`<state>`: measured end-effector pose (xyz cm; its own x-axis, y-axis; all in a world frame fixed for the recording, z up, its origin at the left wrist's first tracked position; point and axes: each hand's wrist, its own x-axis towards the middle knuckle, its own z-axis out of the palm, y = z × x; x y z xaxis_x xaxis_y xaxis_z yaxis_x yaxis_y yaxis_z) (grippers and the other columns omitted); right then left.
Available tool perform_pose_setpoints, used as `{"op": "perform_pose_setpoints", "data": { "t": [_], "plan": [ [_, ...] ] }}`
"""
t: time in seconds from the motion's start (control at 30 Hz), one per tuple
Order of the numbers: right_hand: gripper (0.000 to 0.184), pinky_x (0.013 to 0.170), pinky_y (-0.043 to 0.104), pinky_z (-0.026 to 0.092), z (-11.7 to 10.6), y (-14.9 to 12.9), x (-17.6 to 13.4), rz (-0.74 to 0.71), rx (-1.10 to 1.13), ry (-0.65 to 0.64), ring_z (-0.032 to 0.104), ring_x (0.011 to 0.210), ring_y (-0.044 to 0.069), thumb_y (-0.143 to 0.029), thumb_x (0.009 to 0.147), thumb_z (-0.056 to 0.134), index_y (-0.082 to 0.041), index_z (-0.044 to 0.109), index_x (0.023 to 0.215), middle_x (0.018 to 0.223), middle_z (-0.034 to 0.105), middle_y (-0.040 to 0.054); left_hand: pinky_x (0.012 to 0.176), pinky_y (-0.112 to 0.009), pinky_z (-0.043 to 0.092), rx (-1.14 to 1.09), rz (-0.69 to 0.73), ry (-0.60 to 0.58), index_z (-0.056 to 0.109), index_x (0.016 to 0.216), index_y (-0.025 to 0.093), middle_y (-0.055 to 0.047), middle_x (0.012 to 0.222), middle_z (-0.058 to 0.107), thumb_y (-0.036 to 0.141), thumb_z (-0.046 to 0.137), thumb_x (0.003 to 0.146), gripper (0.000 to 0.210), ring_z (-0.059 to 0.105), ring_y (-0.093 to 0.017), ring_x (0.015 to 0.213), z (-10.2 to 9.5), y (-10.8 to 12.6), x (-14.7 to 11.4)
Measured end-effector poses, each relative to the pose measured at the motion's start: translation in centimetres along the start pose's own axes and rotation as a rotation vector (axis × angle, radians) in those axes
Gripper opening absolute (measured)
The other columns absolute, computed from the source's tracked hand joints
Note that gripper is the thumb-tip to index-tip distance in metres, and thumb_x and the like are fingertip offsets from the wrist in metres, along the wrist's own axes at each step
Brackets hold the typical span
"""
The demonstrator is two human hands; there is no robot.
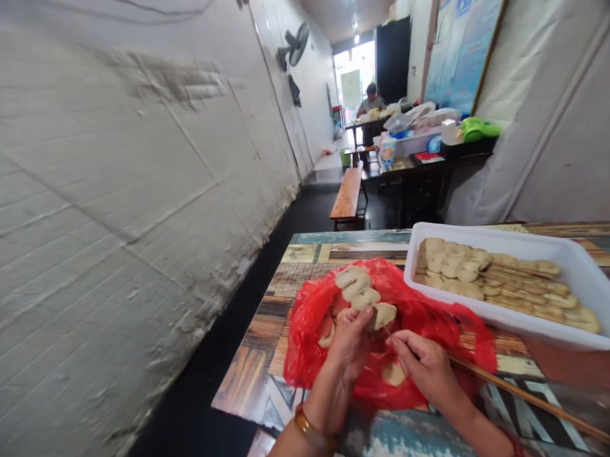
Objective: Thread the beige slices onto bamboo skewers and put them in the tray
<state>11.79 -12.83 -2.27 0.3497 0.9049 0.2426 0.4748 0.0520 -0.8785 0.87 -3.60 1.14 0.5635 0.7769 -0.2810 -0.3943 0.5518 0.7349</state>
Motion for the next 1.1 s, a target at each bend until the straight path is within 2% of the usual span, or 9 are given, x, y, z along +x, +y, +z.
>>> {"op": "perform_pose_setpoints", "data": {
  "t": [0.13, 0.27, 0.4, 0.67, 0.9, 1.1],
  "plan": [
    [0.033, 0.053, 0.023, 0.043, 0.1, -0.1, -0.4, -0.110, 0.010, 0.042, 0.052, 0.046, 0.013, -0.040, 0.090, 0.043, -0.021, 0.063, 0.072, 0.050, 0.056, -0.0032, 0.062, -0.028, 0.049, -0.018, 0.129, 0.053, 0.067, 0.078, 0.011, -0.007, 0.074, 0.069, 0.030, 0.084, 0.054, 0.035, 0.063, -0.017, 0.061, 1.0, -1.0, -1.3],
    [0.036, 0.050, 0.022, 0.040, 0.0, -0.4, -0.9, -0.172, 0.052, 0.026, 0.050, 0.046, 0.012, -0.039, 0.091, 0.041, -0.020, 0.060, 0.069, 0.048, 0.053, -0.0038, 0.065, -0.029, 0.049, 0.005, 0.211, 0.099, 0.066, 0.078, 0.011, -0.007, 0.074, 0.069, 0.032, 0.084, 0.054, 0.037, 0.064, -0.017, 0.064, 1.6, -1.7, -2.6],
    [0.036, 0.050, 0.022, 0.039, -0.2, -0.8, -1.3, -0.208, 0.101, 0.019, 0.050, 0.047, 0.012, -0.040, 0.091, 0.041, -0.019, 0.057, 0.066, 0.050, 0.053, -0.0029, 0.071, -0.030, 0.049, 0.033, 0.271, 0.102, 0.066, 0.075, 0.010, -0.008, 0.074, 0.068, 0.034, 0.084, 0.052, 0.038, 0.064, -0.017, 0.066, 2.0, -2.0, -3.7],
    [0.037, 0.051, 0.023, 0.039, -0.4, -0.9, -1.5, -0.205, 0.201, -0.025, 0.049, 0.045, 0.012, -0.045, 0.090, 0.042, -0.019, 0.055, 0.066, 0.047, 0.050, -0.0041, 0.069, -0.027, 0.047, 0.099, 0.353, 0.093, 0.067, 0.081, 0.010, -0.008, 0.079, 0.068, 0.032, 0.082, 0.056, 0.036, 0.062, -0.015, 0.070, 2.1, -3.0, -5.0],
    [0.038, 0.045, 0.021, 0.037, -0.6, -1.1, -1.5, -0.162, 0.254, -0.077, 0.045, 0.042, 0.011, -0.046, 0.089, 0.042, -0.019, 0.056, 0.067, 0.044, 0.048, -0.0044, 0.064, -0.027, 0.046, 0.034, 0.280, 0.115, 0.066, 0.089, 0.014, -0.007, 0.080, 0.067, 0.040, 0.077, 0.063, 0.038, 0.061, -0.015, 0.066, 1.2, -0.7, -5.4],
    [0.036, 0.045, 0.022, 0.038, -0.1, -0.8, -1.6, -0.154, 0.250, -0.117, 0.045, 0.041, 0.011, -0.046, 0.089, 0.042, -0.019, 0.056, 0.070, 0.044, 0.048, -0.0049, 0.064, -0.024, 0.043, -0.005, 0.411, 0.085, 0.066, 0.088, 0.015, -0.005, 0.082, 0.066, 0.032, 0.077, 0.063, 0.032, 0.059, -0.012, 0.067, 0.8, 0.4, -4.1]
  ]
}}
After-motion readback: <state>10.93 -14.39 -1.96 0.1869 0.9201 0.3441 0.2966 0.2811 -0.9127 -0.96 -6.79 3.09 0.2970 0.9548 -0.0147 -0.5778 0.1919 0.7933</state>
